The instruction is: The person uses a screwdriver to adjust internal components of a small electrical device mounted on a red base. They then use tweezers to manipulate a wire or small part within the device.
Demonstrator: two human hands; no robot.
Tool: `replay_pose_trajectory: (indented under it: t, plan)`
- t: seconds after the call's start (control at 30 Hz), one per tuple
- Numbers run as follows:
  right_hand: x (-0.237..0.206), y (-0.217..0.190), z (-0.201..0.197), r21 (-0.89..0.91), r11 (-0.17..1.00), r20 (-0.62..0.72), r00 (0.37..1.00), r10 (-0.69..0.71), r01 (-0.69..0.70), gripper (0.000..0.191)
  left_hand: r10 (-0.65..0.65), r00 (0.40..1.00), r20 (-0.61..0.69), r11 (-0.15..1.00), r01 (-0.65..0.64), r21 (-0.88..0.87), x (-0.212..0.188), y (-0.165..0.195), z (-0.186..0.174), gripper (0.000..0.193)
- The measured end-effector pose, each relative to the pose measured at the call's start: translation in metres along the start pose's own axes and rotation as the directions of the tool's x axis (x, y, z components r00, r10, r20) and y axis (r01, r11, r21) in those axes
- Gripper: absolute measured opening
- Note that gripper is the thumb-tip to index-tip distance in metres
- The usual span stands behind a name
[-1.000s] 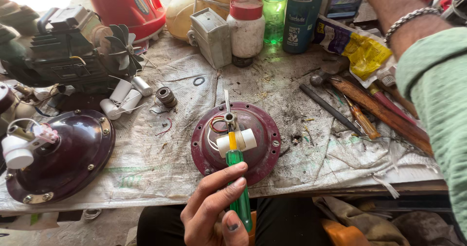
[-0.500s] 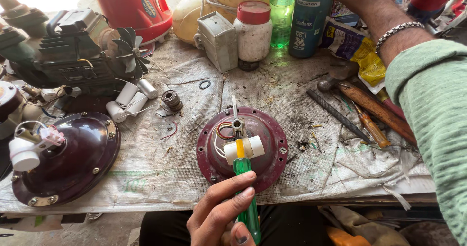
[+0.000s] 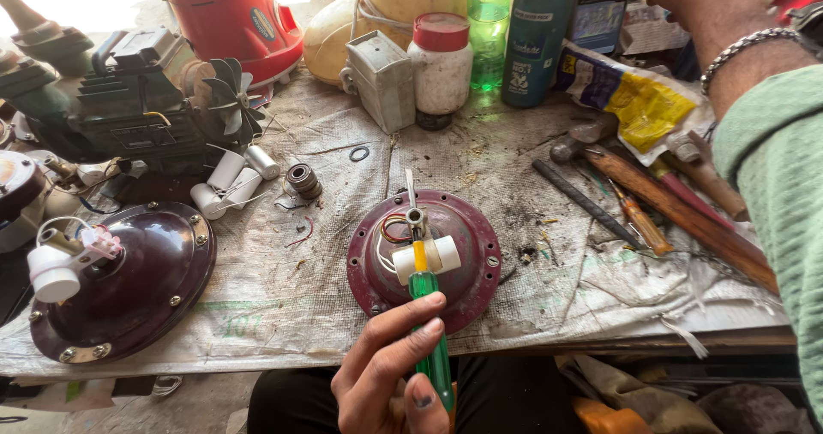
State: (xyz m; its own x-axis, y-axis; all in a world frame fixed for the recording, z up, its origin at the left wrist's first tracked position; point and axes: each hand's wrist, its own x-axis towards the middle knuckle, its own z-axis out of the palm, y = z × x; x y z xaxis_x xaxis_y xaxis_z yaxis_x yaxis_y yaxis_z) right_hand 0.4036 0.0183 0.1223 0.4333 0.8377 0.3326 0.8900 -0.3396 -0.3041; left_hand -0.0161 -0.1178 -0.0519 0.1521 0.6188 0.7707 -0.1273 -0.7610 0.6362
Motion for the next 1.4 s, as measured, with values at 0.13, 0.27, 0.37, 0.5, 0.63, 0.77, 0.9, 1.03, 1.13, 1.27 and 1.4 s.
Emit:
replay_pose_trajectory:
  t: [0.13, 0.27, 0.37, 0.5, 0.63, 0.77, 0.9, 1.03, 1.13, 1.27, 1.4]
  plan:
    - [-0.006, 0.015, -0.014, 0.076, 0.995, 0.028, 0.998, 0.059, -0.061, 0.062, 0.038, 0.999, -0.035, 0.999, -0.039, -0.024, 0.004, -0.002, 0.005, 0.038]
    - [-0.022, 0.023, -0.021, -0.067, 0.987, 0.219, 0.962, 0.16, -0.149, 0.068, 0.081, 0.997, -0.013, 0.996, -0.082, -0.042, 0.01, -0.003, 0.003, 0.034]
    - [-0.039, 0.023, -0.016, -0.28, 0.953, 0.371, 0.902, 0.222, -0.12, 0.076, 0.097, 0.995, -0.01, 0.995, -0.097, -0.037, 0.013, -0.002, 0.004, 0.032]
    - [-0.06, 0.021, 0.005, -0.377, 0.92, 0.287, 0.958, 0.005, 0.108, 0.064, 0.076, 0.997, 0.01, 0.997, -0.076, 0.009, 0.016, 0.001, 0.006, 0.027]
    - [-0.069, 0.022, -0.005, -0.302, 0.948, 0.163, 0.974, 0.157, -0.102, 0.054, 0.082, 0.996, 0.018, 0.996, -0.081, -0.021, 0.018, 0.001, 0.007, 0.025]
    - [-0.078, 0.043, -0.047, -0.185, 0.956, 0.116, 0.961, 0.253, -0.229, 0.057, 0.086, 0.996, 0.022, 0.995, -0.085, -0.045, 0.021, -0.002, 0.005, 0.025]
    - [-0.099, 0.08, -0.065, 0.011, 0.918, -0.016, 0.918, 0.397, -0.397, 0.055, 0.112, 0.994, 0.017, 0.993, -0.111, -0.043, 0.019, -0.004, 0.005, 0.025]
    - [-0.107, 0.108, -0.048, 0.051, 0.892, 0.015, 0.894, 0.448, -0.448, 0.05, 0.101, 0.995, 0.005, 0.994, -0.101, -0.051, 0.02, -0.005, 0.01, 0.024]
    - [-0.12, 0.12, -0.033, 0.453, 0.833, 0.028, 0.939, 0.344, -0.318, 0.046, 0.096, 0.995, 0.015, 0.995, -0.095, -0.043, 0.02, -0.005, 0.009, 0.024]
    - [-0.144, 0.143, -0.028, 0.343, 0.91, -0.135, 0.947, 0.292, -0.232, 0.05, 0.078, 0.997, 0.026, 0.996, -0.077, -0.039, 0.019, -0.003, 0.006, 0.024]
    - [-0.166, 0.159, -0.032, -0.184, 0.928, 0.11, 0.931, 0.348, -0.324, 0.05, 0.083, 0.996, 0.029, 0.995, -0.082, -0.053, 0.019, -0.004, 0.005, 0.024]
